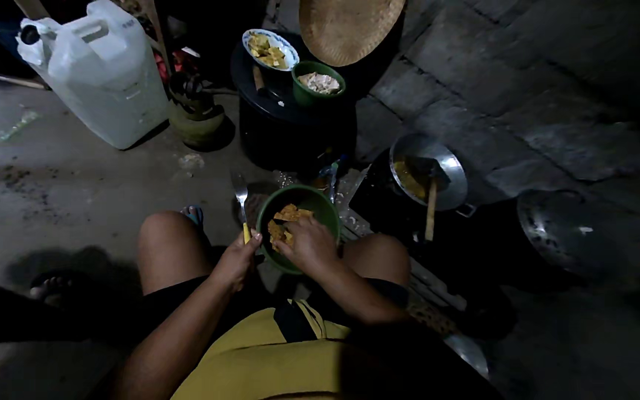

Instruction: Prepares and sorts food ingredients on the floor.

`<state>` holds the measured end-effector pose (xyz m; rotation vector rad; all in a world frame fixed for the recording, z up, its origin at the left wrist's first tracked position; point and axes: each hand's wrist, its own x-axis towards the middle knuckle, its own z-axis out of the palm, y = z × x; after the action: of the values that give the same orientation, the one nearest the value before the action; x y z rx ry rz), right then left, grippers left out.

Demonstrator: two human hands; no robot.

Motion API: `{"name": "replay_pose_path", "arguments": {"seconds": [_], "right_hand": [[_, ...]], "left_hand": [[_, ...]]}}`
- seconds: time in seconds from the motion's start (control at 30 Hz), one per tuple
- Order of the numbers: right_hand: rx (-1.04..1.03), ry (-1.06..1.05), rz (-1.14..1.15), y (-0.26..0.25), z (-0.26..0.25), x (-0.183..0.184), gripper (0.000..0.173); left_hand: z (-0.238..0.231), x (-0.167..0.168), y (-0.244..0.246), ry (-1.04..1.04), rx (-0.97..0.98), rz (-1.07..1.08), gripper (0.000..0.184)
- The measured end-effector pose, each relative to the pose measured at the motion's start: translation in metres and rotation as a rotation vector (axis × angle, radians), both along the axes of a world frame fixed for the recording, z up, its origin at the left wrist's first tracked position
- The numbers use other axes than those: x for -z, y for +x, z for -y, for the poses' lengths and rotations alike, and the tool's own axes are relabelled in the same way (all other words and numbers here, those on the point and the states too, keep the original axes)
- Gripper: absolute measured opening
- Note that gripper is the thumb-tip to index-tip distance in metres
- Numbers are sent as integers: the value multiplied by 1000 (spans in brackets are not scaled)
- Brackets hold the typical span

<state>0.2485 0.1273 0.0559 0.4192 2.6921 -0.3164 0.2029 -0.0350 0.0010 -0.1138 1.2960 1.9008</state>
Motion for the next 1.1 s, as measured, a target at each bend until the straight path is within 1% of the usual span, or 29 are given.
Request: {"name": "replay_pose_path", "arguments": {"seconds": [0.1, 0.17, 0.33, 0.37, 0.43, 0.47, 0.5, 0.57, 0.6, 0.73, 0.83, 0.93, 1.0, 1.1], "right_hand": [[23, -38, 18, -3, 1, 6, 49], [50, -23, 33, -3, -2, 0, 47], [178, 91, -211, -6, -28, -11, 44], [174, 100, -247, -6, -30, -13, 43], [103, 67, -266, -4, -25, -17, 32], [51, 38, -216, -4, -20, -17, 28], [-2, 17, -128, -5, -14, -15, 27], [-91, 10, 81, -12, -5, -6, 33], [-116, 19, 137, -15, -2, 1, 35], [-141, 64, 150, -24, 4, 25, 39], [-159, 65, 209, -31, 7, 28, 40], [-174, 47, 248, -34, 7, 31, 38], [-186, 27, 245, -35, 8, 34, 35], [-192, -13, 205, -34, 7, 34, 33]], "left_hand": [[0, -1, -2, -35, 11, -14, 30], [1, 0, -2, -54, 7, -1, 27], [2, 6, -5, 5, -48, 98, 21], [1, 7, -6, 18, -59, 115, 21], [1, 8, -6, 29, -71, 136, 21], [1, 8, -6, 30, -73, 145, 21], [1, 7, -6, 27, -75, 150, 21], [1, 8, -6, 26, -75, 149, 20], [0, 9, -6, 31, -78, 146, 21], [1, 12, -5, -3, -46, 99, 23], [2, 14, -4, -62, -27, 65, 26], [2, 16, -3, -94, -32, 75, 29], [2, 14, -3, -135, -36, 77, 30], [6, 15, -5, -227, 8, 12, 32]]}}
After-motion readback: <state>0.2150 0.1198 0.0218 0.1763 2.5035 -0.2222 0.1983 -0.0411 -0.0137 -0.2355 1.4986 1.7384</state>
